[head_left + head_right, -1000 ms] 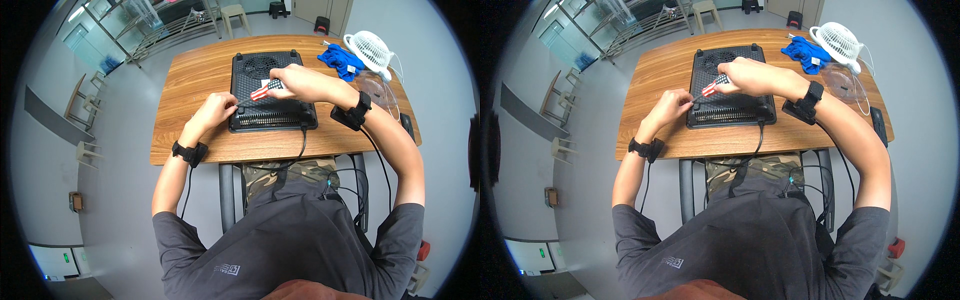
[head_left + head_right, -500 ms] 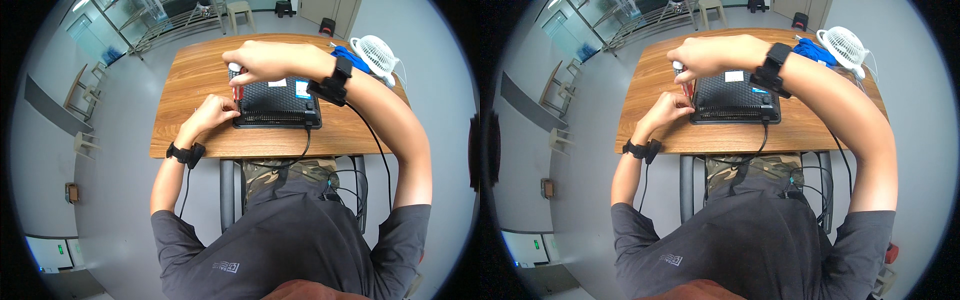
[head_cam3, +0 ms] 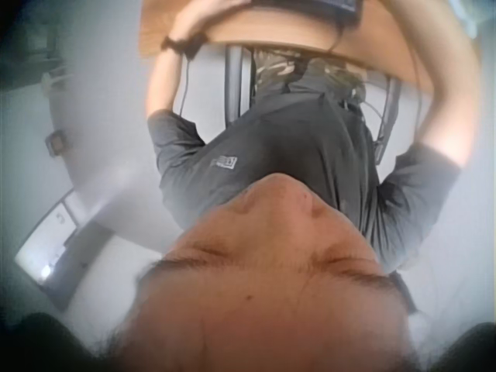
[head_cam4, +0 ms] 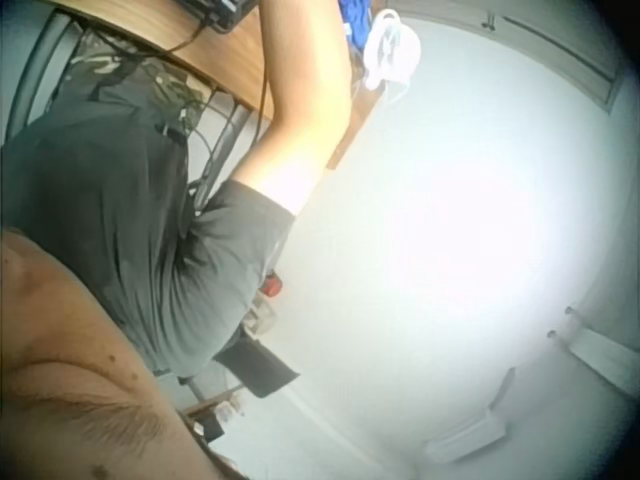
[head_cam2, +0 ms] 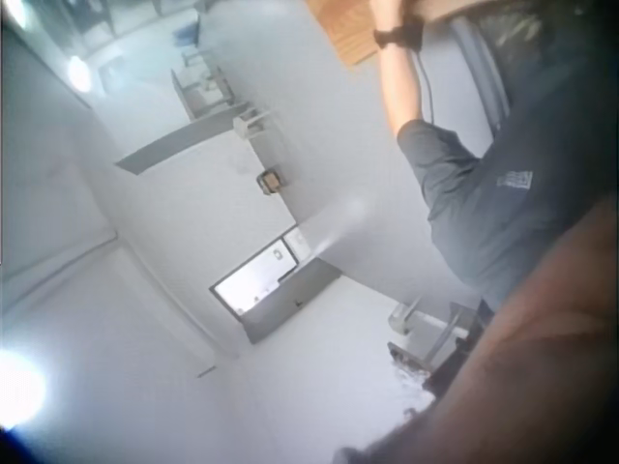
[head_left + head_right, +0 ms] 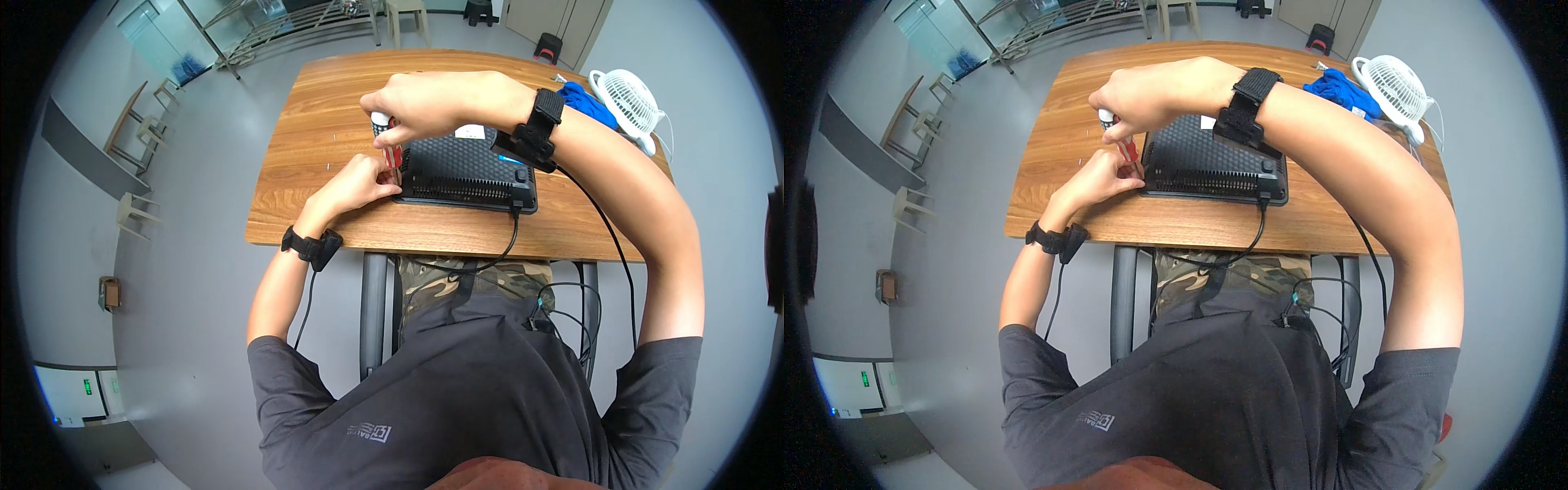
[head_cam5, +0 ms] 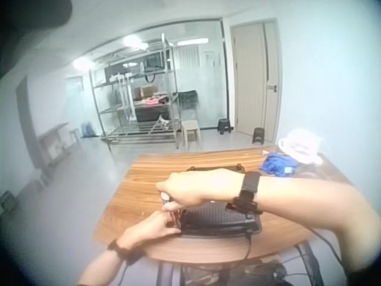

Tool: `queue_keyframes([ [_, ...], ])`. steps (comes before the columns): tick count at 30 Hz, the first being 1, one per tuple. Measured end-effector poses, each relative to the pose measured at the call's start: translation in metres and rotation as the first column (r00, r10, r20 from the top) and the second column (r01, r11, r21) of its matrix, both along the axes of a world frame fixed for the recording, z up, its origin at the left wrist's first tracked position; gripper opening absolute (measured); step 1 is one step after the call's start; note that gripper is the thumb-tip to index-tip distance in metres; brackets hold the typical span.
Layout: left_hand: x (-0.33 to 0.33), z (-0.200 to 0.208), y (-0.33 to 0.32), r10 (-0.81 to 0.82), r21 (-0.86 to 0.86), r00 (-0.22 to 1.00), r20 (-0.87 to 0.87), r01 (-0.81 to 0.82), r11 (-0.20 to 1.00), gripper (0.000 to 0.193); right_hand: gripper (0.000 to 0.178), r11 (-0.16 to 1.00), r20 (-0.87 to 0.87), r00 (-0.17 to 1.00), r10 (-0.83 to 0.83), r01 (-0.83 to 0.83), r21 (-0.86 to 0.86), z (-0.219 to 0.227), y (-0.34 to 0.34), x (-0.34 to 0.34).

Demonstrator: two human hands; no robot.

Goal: The person uses a screwdriver to fasten screws on the underside of a black electronic device, then wipes the device with a blue cloth. The device is flipped over and wiped again on the top surface.

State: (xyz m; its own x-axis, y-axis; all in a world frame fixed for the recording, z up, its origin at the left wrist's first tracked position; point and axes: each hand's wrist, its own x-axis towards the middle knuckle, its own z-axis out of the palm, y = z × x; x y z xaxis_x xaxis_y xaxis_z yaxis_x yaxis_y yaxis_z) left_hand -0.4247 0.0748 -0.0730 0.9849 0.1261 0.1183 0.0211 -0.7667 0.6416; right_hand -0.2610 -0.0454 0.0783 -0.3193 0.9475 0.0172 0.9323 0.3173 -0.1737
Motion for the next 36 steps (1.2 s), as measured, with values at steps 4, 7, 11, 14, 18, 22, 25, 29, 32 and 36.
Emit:
queue_keyframes([
  [4, 0.001, 0.006, -0.005, 0.029, 0.001, 0.998, -0.063, -0.029, 1.000, 0.016, 0.039, 1.000, 0.028, 0.999, -0.020, 0.020, -0.005, -0.002, 0.001, -0.005],
  [7, 0.001, 0.006, -0.005, 0.031, -0.006, 0.997, -0.064, -0.031, 0.999, 0.017, 0.039, 0.999, 0.027, 0.999, -0.034, 0.035, -0.034, 0.001, 0.001, -0.008],
  [11, 0.000, 0.002, -0.004, 0.024, 0.008, 0.999, -0.039, -0.024, 1.000, 0.020, 0.039, 0.999, 0.065, 0.998, -0.024, 0.026, -0.036, 0.004, 0.002, -0.010],
  [14, 0.000, -0.002, -0.003, 0.042, 0.043, 0.999, -0.025, -0.041, 0.998, 0.021, 0.040, 0.998, 0.101, 0.994, -0.043, 0.047, -0.040, 0.004, 0.003, -0.012],
  [18, -0.002, 0.002, -0.004, 0.045, 0.050, 0.998, -0.035, -0.043, 0.998, 0.020, 0.046, 0.996, 0.115, 0.991, -0.075, 0.081, -0.044, 0.005, 0.003, -0.012],
  [22, -0.001, -0.003, 0.001, 0.002, 0.061, 1.000, -0.005, -0.002, 0.998, 0.018, 0.049, 0.992, 0.152, 0.984, -0.094, 0.105, -0.064, 0.006, 0.000, -0.012],
  [25, -0.003, -0.006, 0.006, -0.050, 0.036, 0.998, 0.042, 0.049, 0.998, 0.016, 0.047, 0.980, 0.213, 0.970, -0.120, 0.151, -0.133, 0.009, 0.004, -0.017],
  [29, -0.005, 0.011, 0.007, -0.025, -0.003, 0.995, 0.096, 0.026, 1.000, 0.013, 0.045, 0.972, 0.181, 0.965, -0.187, 0.209, -0.109, 0.007, -0.002, -0.024],
  [32, -0.008, 0.028, 0.011, 0.045, -0.188, 0.996, 0.078, -0.030, 0.982, 0.017, 0.044, 0.955, 0.134, 0.970, -0.203, 0.226, -0.194, 0.014, -0.003, -0.030],
  [36, -0.003, 0.033, 0.008, 0.111, -0.215, 0.984, 0.137, -0.080, 0.973, 0.018, 0.042, 0.976, 0.118, 0.983, -0.141, 0.158, -0.147, 0.008, 0.003, -0.027],
])
